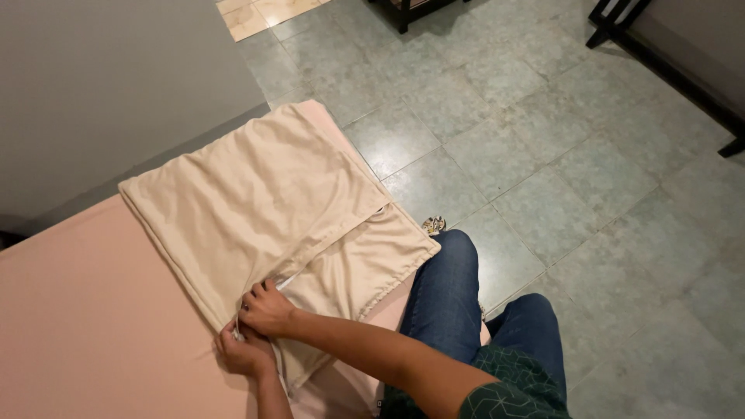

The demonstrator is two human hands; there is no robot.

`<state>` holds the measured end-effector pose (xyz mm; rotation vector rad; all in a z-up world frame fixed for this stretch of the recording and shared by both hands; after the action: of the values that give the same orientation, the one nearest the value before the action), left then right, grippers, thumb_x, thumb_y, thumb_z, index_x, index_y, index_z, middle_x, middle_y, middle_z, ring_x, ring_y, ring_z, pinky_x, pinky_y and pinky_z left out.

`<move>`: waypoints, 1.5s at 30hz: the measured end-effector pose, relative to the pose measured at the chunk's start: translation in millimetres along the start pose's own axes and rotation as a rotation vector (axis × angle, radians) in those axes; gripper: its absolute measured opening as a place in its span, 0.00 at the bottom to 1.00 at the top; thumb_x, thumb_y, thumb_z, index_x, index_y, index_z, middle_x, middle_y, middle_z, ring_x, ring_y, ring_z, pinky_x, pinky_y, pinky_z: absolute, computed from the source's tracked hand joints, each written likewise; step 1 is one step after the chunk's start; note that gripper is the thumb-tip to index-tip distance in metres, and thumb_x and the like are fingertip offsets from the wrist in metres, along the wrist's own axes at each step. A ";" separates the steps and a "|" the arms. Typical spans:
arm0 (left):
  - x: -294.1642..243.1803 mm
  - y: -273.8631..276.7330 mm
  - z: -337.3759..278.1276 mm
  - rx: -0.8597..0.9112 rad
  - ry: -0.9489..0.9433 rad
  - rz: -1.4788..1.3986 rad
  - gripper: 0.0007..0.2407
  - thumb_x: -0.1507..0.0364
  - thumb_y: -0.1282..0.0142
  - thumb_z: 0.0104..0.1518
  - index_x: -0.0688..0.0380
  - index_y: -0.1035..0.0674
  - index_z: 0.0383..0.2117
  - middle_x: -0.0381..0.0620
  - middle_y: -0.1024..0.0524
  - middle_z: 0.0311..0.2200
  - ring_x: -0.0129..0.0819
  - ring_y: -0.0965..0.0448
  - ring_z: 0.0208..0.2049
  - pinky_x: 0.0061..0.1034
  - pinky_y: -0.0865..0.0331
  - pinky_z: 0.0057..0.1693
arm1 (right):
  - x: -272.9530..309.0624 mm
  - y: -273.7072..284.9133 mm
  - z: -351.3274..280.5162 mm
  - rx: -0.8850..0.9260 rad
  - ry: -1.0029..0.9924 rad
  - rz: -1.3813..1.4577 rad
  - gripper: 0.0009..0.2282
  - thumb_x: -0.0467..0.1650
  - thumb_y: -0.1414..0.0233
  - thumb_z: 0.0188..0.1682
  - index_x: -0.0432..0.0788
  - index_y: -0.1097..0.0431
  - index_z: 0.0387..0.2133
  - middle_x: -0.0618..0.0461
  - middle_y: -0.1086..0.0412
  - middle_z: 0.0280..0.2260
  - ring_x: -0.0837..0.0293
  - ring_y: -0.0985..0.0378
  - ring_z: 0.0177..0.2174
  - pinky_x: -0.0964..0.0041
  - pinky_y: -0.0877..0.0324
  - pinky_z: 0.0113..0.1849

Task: The person removes a white pillow from a beige pillowcase and places the pillow on a nearby table. They then fold the empty pillowcase neatly on the bed and place it on the table. Finally, they fold a beige quilted mat on the bed and place it on the table.

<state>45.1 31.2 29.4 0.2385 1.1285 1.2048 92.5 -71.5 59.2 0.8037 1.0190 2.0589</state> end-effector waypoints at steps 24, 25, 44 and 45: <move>-3.5 2.7 2.0 -0.012 0.030 0.066 0.04 0.75 0.40 0.61 0.64 0.18 0.34 0.54 0.21 0.34 0.53 0.24 0.38 0.41 0.32 0.48 | -32.7 -11.0 3.1 0.323 -0.271 0.107 0.10 0.32 0.47 0.41 0.45 0.20 0.33 0.45 0.24 0.37 0.47 0.27 0.42 0.49 0.41 0.51; -4.4 3.1 2.3 -0.024 0.051 0.048 0.04 0.75 0.40 0.61 0.64 0.18 0.35 0.54 0.20 0.35 0.53 0.24 0.38 0.41 0.32 0.49 | -35.9 -11.6 2.8 0.352 -0.285 0.099 0.10 0.31 0.45 0.38 0.42 0.20 0.32 0.44 0.25 0.38 0.46 0.28 0.43 0.50 0.41 0.51; -5.2 0.9 4.0 0.008 0.040 0.065 0.06 0.72 0.42 0.66 0.63 0.18 0.35 0.52 0.21 0.34 0.50 0.25 0.39 0.41 0.33 0.51 | -109.3 20.6 -23.2 0.326 -0.373 0.029 0.09 0.29 0.51 0.51 0.40 0.23 0.37 0.44 0.28 0.44 0.48 0.32 0.46 0.50 0.41 0.53; -4.2 0.7 3.6 -0.025 0.007 0.073 0.05 0.73 0.40 0.64 0.63 0.18 0.34 0.53 0.21 0.34 0.51 0.24 0.38 0.41 0.32 0.48 | -112.0 19.5 -24.1 0.323 -0.380 0.019 0.09 0.29 0.51 0.51 0.39 0.24 0.38 0.43 0.28 0.43 0.47 0.31 0.45 0.48 0.39 0.52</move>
<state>47.9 29.4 34.0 0.2584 1.1177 1.2840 131.7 -178.9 38.9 1.3154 1.1369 1.6844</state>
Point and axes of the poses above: each hand's wrist, its own z-axis towards the middle knuckle, its own y-axis out of the back of the hand, x = y × z, the point moved 6 cm from there along z, towards the middle knuckle
